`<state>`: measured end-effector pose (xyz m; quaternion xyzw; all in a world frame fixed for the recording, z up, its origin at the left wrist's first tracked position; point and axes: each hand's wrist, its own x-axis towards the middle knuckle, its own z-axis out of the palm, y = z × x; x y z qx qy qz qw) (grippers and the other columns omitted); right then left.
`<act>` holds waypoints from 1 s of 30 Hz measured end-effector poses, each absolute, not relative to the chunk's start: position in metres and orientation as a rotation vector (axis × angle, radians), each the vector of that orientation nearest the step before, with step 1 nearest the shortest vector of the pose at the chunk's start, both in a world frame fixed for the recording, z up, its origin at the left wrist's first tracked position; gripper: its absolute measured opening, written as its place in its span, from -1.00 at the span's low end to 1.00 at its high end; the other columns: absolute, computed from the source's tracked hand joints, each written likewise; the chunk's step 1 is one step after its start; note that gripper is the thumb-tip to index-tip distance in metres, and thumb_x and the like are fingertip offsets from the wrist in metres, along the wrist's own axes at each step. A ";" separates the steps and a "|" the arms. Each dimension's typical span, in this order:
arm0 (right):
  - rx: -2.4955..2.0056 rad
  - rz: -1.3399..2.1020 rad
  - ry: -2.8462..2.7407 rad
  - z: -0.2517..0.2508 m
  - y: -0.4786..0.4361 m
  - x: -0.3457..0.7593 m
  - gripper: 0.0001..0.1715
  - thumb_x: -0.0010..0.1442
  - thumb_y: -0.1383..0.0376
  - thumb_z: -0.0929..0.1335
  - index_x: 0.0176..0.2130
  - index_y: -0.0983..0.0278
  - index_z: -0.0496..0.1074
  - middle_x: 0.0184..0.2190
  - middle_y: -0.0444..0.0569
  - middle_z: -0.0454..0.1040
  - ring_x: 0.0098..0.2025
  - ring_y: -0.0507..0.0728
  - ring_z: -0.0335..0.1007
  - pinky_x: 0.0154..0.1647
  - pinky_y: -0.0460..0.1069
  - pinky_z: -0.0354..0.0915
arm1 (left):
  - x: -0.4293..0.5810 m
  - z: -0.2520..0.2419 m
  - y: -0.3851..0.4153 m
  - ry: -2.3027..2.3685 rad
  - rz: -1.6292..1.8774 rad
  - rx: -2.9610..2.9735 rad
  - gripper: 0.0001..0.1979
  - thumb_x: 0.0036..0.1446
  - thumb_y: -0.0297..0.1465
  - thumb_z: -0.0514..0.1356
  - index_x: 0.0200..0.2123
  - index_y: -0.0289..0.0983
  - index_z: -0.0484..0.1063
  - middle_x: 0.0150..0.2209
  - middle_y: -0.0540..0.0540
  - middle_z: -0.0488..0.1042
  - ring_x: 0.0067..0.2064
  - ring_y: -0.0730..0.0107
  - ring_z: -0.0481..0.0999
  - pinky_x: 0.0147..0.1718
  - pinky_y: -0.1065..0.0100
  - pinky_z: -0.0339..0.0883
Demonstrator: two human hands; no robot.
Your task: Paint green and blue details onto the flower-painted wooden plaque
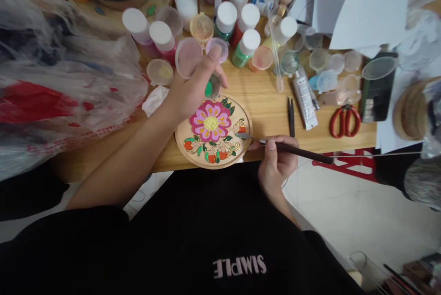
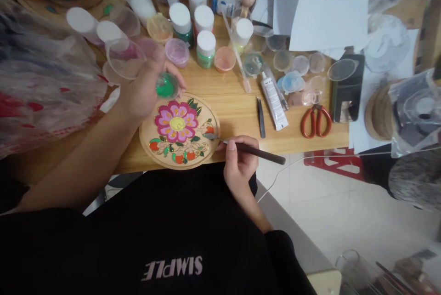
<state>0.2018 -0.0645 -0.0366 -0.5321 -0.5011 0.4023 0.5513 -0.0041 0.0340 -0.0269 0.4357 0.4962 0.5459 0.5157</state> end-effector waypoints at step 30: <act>-1.271 0.945 -1.164 -0.036 -0.065 0.203 -0.88 0.35 0.21 0.41 -0.20 0.13 0.36 -0.46 -0.28 0.45 -0.51 0.01 0.50 -0.43 0.00 0.44 | -0.002 -0.023 0.033 1.184 1.320 1.040 -0.23 0.08 0.36 0.11 -0.63 -0.24 0.49 -0.67 -0.02 0.37 -0.63 0.50 0.35 -0.57 0.34 0.11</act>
